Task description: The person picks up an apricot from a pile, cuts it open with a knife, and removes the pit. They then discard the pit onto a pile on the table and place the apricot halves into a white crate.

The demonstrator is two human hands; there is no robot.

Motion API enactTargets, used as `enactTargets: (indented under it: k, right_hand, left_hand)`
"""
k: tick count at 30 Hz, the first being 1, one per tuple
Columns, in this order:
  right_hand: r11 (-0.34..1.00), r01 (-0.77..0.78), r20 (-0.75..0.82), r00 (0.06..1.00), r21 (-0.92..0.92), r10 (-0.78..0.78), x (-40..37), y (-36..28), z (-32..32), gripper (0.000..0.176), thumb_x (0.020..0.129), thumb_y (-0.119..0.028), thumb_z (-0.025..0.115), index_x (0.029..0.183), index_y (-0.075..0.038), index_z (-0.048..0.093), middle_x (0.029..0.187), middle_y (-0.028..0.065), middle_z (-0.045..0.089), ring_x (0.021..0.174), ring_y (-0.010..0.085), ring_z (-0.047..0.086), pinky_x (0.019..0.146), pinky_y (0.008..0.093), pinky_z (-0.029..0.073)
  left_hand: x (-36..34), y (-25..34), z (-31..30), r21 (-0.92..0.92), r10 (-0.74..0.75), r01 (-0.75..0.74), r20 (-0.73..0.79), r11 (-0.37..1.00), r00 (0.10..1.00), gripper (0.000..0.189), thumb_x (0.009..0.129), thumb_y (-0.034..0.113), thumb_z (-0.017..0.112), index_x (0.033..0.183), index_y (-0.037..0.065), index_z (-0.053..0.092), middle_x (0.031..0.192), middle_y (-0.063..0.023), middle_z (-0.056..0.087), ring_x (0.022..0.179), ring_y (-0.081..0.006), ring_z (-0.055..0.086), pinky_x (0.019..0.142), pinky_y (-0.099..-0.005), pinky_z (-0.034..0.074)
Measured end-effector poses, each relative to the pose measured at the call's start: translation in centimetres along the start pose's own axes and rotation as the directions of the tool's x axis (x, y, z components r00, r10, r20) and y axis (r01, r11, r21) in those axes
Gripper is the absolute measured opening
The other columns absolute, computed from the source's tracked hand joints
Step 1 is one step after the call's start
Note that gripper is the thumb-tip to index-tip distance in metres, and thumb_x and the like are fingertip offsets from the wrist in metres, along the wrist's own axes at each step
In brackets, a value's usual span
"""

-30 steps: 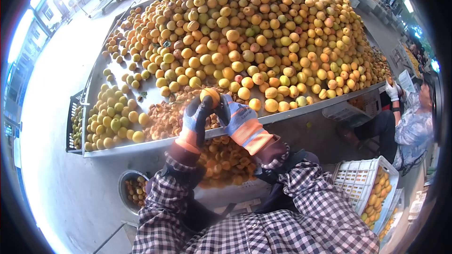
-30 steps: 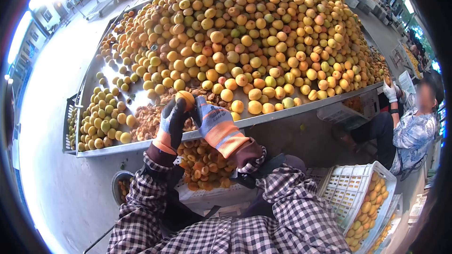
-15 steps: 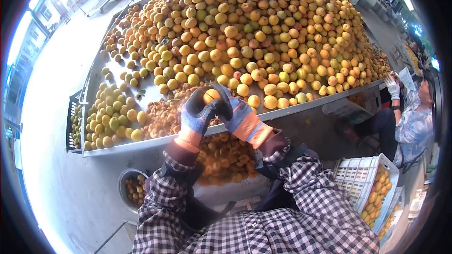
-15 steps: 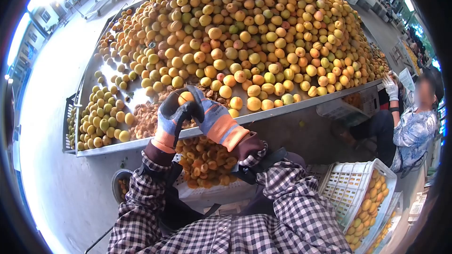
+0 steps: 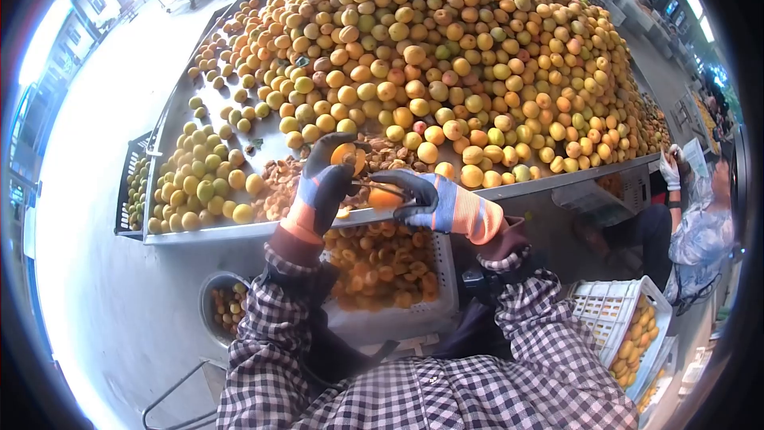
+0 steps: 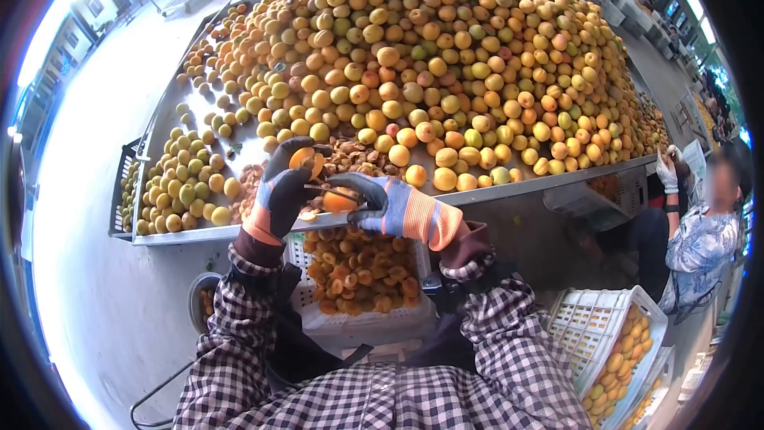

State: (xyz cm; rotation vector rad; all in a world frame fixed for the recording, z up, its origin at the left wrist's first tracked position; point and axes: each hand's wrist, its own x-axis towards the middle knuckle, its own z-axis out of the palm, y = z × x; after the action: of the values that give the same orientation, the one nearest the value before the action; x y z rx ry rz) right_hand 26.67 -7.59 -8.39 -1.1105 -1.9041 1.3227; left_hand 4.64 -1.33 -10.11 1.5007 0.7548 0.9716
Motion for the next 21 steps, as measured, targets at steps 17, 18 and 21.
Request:
enactTargets:
  k: [17,18,21]
  right_hand:
    - [0.682,0.646,-0.829,0.549,0.342,-0.104,2.3,-2.2,-0.2,0.02,0.098,-0.023,0.055,0.103,-0.004,0.053,0.057,0.0021,0.052,0.039,0.0093,0.042,0.039,0.0232,0.034]
    - [0.681,0.646,-0.828,0.55,0.344,-0.104,2.4,-2.1,-0.2,0.02,0.098,-0.023,0.055,0.103,-0.004,0.053,0.057,0.0021,0.052,0.039,0.0093,0.042,0.039,0.0232,0.034]
    - [0.748,0.611,-0.824,0.543,0.258,-0.159,2.5,-1.9,-0.1,0.022,0.099,-0.024,0.054,0.103,-0.003,0.053,0.056,0.0024,0.052,0.04,0.0089,0.042,0.039,0.023,0.034]
  left_hand:
    - [-1.3,-0.7,6.1,-0.283,-0.374,0.44,0.26,0.852,0.89,0.049,0.085,0.017,0.07,0.128,0.004,0.051,0.093,0.0013,0.06,0.074,-0.005,0.056,0.063,-0.0191,0.049]
    - [-1.3,-0.7,6.1,-0.283,-0.375,0.441,0.258,0.852,0.89,0.049,0.085,0.017,0.07,0.128,0.004,0.051,0.093,0.0013,0.06,0.074,-0.005,0.056,0.063,-0.0191,0.049]
    - [-1.3,-0.6,6.2,-0.278,-0.399,0.456,0.239,0.845,0.885,0.047,0.085,0.017,0.069,0.127,0.004,0.052,0.093,0.0008,0.061,0.074,-0.0051,0.056,0.062,-0.0193,0.048]
